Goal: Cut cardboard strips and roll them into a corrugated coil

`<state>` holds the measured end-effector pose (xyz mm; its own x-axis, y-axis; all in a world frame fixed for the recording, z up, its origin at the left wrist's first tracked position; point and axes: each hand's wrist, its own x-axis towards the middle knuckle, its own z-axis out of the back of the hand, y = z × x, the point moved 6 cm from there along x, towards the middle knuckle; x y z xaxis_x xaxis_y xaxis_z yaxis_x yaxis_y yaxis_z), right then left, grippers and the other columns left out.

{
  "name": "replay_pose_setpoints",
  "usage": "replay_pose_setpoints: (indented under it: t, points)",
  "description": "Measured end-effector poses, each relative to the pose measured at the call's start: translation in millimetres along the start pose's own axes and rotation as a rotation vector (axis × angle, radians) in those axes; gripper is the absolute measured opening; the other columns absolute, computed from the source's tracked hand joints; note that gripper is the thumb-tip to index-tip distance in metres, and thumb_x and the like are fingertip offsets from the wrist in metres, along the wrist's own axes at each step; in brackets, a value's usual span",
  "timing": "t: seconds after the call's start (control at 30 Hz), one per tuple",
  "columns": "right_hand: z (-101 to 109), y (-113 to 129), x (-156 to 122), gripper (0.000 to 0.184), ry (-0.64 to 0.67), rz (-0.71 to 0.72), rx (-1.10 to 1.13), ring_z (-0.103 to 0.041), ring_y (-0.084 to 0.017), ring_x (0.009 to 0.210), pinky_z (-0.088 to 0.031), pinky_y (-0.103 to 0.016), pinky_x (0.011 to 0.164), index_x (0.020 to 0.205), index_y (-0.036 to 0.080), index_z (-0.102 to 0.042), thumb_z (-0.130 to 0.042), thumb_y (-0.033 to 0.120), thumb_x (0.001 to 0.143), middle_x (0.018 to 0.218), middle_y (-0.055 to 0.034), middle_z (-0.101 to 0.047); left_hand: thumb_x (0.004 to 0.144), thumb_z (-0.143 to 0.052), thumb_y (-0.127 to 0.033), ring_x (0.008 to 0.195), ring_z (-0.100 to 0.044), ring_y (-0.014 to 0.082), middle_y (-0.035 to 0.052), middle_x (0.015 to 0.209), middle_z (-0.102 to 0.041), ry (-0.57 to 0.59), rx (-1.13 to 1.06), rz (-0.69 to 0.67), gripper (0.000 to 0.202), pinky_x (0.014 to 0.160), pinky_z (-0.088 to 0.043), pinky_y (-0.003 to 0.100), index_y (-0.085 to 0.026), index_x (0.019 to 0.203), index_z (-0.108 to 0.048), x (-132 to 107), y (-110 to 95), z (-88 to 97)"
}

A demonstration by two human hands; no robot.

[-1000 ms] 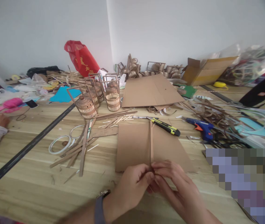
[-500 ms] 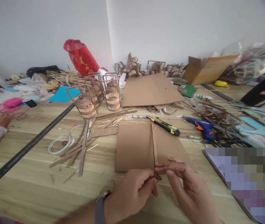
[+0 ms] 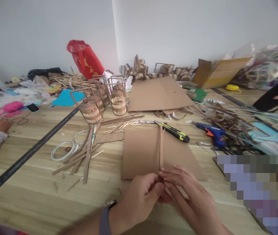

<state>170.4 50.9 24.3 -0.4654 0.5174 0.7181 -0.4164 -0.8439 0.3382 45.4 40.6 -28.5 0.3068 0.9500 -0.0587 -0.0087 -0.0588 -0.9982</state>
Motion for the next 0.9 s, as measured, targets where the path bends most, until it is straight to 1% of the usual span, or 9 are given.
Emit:
replay_pose_setpoints:
  t: [0.17, 0.23, 0.3, 0.37, 0.47, 0.57, 0.63, 0.8, 0.9]
  points:
    - [7.5, -10.6, -3.2, 0.016, -0.069, -0.24, 0.045, -0.075, -0.017, 0.083, -0.059, -0.027, 0.078, 0.087, 0.026, -0.067, -0.055, 0.033, 0.095, 0.081, -0.0003, -0.078, 0.098, -0.043, -0.042, 0.079, -0.069, 0.0198, 0.0098, 0.084, -0.073, 0.036, 0.187, -0.093, 0.038, 0.071, -0.049, 0.025, -0.013, 0.087, -0.065, -5.5, -13.9, -1.8]
    - [7.9, -15.6, -4.6, 0.023, -0.072, -0.346, 0.121, -0.075, -0.018, 0.079, -0.06, -0.023, 0.068, 0.082, 0.025, -0.067, -0.053, 0.036, 0.096, 0.08, -0.0025, -0.078, 0.099, -0.043, -0.042, 0.078, -0.068, 0.0191, 0.0094, 0.084, -0.074, 0.046, 0.236, -0.125, 0.039, 0.07, -0.047, 0.024, -0.014, 0.085, -0.066, -6.7, -19.0, -1.6]
    - [7.1, -16.9, -4.9, 0.025, -0.066, -0.391, 0.196, -0.075, -0.017, 0.074, -0.06, -0.021, 0.061, 0.082, 0.023, -0.067, -0.052, 0.036, 0.097, 0.08, -0.0049, -0.078, 0.097, -0.045, -0.048, 0.076, -0.067, 0.0191, 0.0095, 0.082, -0.073, 0.037, 0.221, -0.096, 0.043, 0.066, -0.046, 0.023, -0.013, 0.083, -0.067, -5.9, -18.8, 0.0]
    - [7.2, -13.1, -3.5, 0.021, -0.068, -0.347, 0.196, -0.075, -0.017, 0.075, -0.061, -0.022, 0.063, 0.087, 0.023, -0.068, -0.052, 0.034, 0.097, 0.082, -0.0055, -0.078, 0.09, -0.053, -0.058, 0.074, -0.066, 0.0194, 0.0093, 0.081, -0.071, 0.033, 0.119, -0.032, 0.048, 0.061, -0.044, 0.023, -0.012, 0.089, -0.067, -3.4, -14.0, 1.0]
    - [5.8, -2.9, -0.9, 0.013, -0.058, -0.19, 0.121, -0.075, -0.018, 0.082, -0.061, -0.027, 0.072, 0.095, 0.025, -0.067, -0.054, 0.028, 0.096, 0.088, -0.0056, -0.078, 0.082, -0.056, -0.069, 0.071, -0.062, 0.0179, 0.0061, 0.076, -0.067, 0.03, -0.047, 0.004, 0.059, 0.061, -0.044, 0.023, -0.011, 0.09, -0.066, 1.2, -7.1, 1.6]
    - [0.0, 0.7, 0.2, 0.01, -0.012, -0.096, 0.071, -0.074, -0.02, 0.089, -0.061, -0.03, 0.077, 0.1, 0.024, -0.065, -0.057, 0.024, 0.094, 0.095, -0.0063, -0.078, 0.087, -0.048, -0.069, 0.066, -0.057, 0.0152, 0.0031, 0.069, -0.062, -0.026, 0.008, 0.003, 0.059, 0.061, -0.041, 0.023, -0.012, 0.078, -0.064, 3.4, -3.1, 5.2]
    - [-2.2, 0.0, 0.6, 0.01, -0.001, -0.064, 0.041, -0.074, -0.02, 0.092, -0.06, -0.031, 0.081, 0.101, 0.023, -0.064, -0.057, 0.022, 0.094, 0.096, -0.0056, -0.078, 0.089, -0.046, -0.066, 0.066, -0.056, 0.0153, 0.004, 0.071, -0.064, -0.042, 0.082, 0.016, 0.058, 0.059, -0.04, 0.023, -0.012, 0.078, -0.064, 2.7, -1.6, 5.8]
    - [1.6, 0.3, 2.1, 0.012, -0.019, -0.043, 0.007, -0.075, -0.017, 0.084, -0.058, -0.031, 0.085, 0.098, 0.024, -0.064, -0.054, 0.019, 0.094, 0.089, -0.0019, -0.078, 0.094, -0.045, -0.055, 0.067, -0.063, 0.0174, 0.0079, 0.076, -0.071, -0.006, 0.12, 0.016, 0.049, 0.059, -0.042, 0.023, -0.012, 0.082, -0.065, -1.6, -6.4, 0.9]
    - [7.8, -4.2, 0.9, 0.015, -0.063, -0.168, -0.005, -0.074, -0.016, 0.074, -0.06, -0.025, 0.066, 0.086, 0.025, -0.064, -0.053, 0.027, 0.096, 0.08, -0.0015, -0.077, 0.097, -0.043, -0.049, 0.07, -0.064, 0.0175, 0.0083, 0.075, -0.071, 0.025, 0.165, -0.046, 0.048, 0.065, -0.044, 0.023, -0.012, 0.078, -0.067, -4.4, -14.0, -1.7]
